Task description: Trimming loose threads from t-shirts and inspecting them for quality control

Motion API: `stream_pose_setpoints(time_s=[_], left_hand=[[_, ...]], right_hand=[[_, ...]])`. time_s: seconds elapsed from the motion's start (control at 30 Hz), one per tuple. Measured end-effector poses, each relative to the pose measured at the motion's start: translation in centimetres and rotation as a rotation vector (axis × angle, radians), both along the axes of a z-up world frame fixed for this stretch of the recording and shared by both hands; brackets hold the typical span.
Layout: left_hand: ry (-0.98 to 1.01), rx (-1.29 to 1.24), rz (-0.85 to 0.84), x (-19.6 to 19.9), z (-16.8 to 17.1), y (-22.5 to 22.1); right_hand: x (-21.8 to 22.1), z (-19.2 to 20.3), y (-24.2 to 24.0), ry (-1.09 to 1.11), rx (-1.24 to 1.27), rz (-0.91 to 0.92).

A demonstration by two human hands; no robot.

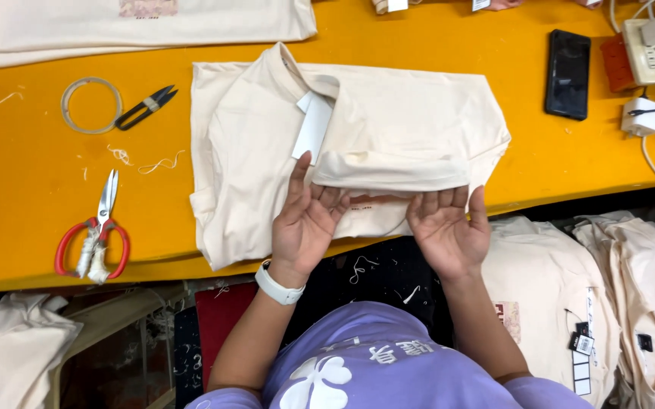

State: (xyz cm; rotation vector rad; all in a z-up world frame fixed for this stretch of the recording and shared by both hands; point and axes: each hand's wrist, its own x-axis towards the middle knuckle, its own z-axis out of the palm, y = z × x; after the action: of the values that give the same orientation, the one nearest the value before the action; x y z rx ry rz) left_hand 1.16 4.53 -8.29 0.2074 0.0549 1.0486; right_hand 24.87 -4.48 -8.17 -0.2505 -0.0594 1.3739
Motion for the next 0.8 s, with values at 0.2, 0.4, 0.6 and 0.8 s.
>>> stream_pose_setpoints(time_s=[0.2, 0.4, 0.6, 0.8], left_hand=[[0.008, 0.045, 0.014, 0.2, 0.8, -0.3], [0.006, 0.124, 0.034, 0.7, 0.0, -0.7], [0.071, 0.217, 0.113, 0.8, -0.2, -1.1], [0.095, 0.308, 0.145, 0.1, 0.0, -1.5]], right_hand=[[0.6, -0.4, 0.3, -0.029, -0.011, 0.007], [1.5, -0.7, 0.1, -0.023, 0.009, 0.014], [1.0, -1.0, 0.5, 0.055, -0.032, 0.011], [0.5, -1.1, 1.3, -0.059, -0.174, 0.095]])
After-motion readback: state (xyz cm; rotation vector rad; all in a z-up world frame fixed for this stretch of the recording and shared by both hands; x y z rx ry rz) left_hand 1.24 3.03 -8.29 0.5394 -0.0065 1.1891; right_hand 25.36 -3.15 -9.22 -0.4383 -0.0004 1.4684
